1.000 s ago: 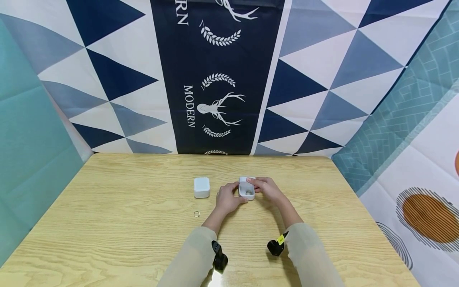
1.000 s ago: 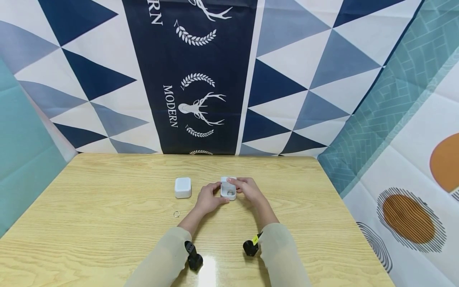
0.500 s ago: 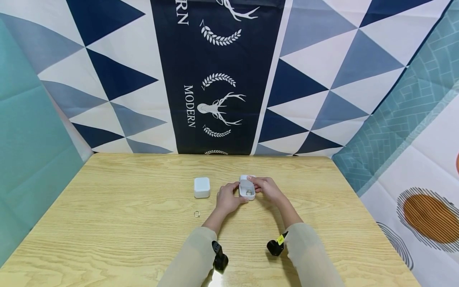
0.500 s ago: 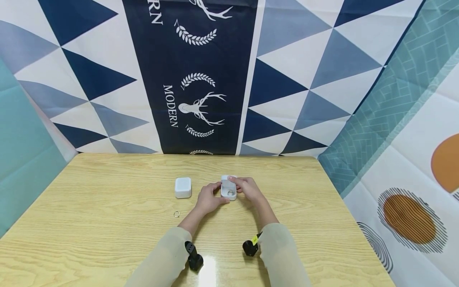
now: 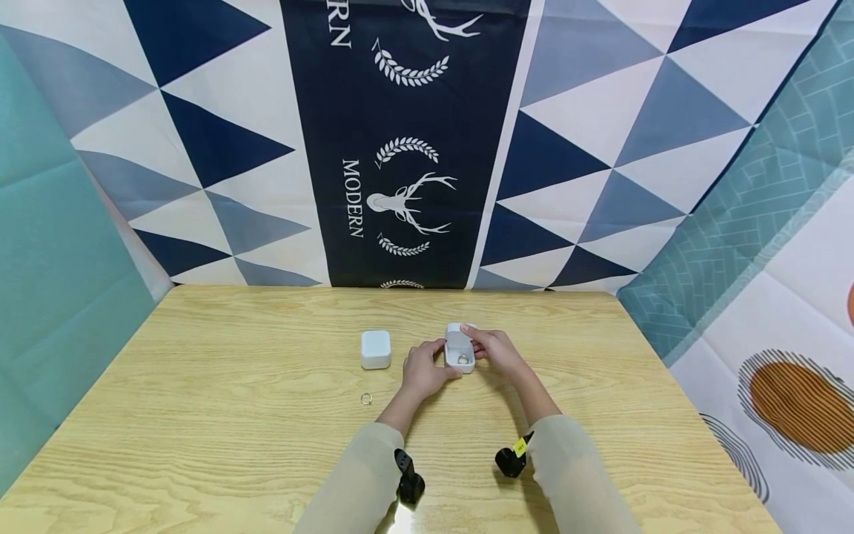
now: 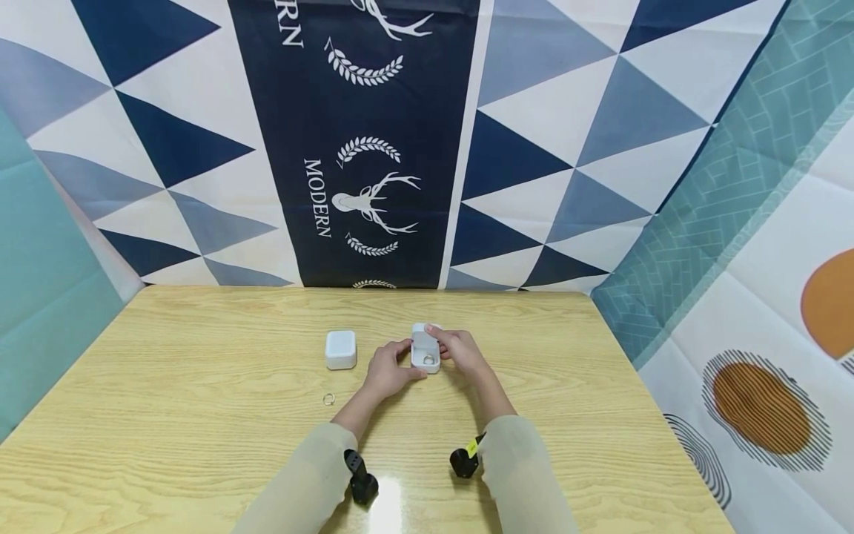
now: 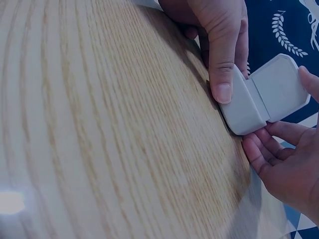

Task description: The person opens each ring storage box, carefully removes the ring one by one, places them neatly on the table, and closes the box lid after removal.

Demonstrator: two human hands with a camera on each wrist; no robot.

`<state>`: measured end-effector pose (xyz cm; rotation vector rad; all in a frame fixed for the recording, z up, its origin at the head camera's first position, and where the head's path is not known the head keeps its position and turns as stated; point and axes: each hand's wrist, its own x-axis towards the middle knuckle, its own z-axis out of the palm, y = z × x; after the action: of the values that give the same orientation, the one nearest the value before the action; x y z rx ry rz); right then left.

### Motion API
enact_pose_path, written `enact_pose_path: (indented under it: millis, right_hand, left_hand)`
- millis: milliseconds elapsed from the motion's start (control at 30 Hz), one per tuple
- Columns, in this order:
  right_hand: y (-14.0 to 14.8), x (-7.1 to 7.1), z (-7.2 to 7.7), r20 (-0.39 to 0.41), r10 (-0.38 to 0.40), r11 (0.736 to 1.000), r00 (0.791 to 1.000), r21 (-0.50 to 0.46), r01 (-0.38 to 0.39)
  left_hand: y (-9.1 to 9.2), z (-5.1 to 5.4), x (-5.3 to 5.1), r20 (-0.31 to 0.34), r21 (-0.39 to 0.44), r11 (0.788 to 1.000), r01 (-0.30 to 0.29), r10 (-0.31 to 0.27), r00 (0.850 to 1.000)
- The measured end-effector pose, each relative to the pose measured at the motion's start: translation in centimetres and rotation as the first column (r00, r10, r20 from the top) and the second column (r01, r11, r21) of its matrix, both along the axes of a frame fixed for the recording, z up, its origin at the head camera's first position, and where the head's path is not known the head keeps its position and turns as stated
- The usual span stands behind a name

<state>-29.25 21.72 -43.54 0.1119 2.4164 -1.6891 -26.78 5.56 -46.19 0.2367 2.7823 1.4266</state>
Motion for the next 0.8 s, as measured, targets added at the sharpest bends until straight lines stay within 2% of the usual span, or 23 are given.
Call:
enact_pose_path:
  millis: [300, 533, 800]
  right_hand:
    - [-0.31, 0.11, -0.04, -0.009, -0.018, 1.0, 1.0, 0.001, 0.018]
    - [-0.28, 0.26, -0.09, -0.036, -0.015, 0.997, 0.999, 0.075, 0.017]
    - [-0.12, 0.72, 0.22, -0.043, 0.007, 0.993, 0.999, 0.118, -0.002]
  left_hand:
    - [-0.03, -0.13, -0.01, -0.003, 0.007, 1.0, -0.001, 0.001, 1.0]
    - [-0.01, -0.26, 0.02, 0.006, 0.015, 1.0, -0.01, 0.009, 1.0]
    - [-0.03, -0.29, -0.17, 0.035, 0.03, 0.999, -0.018, 0.017, 0.999]
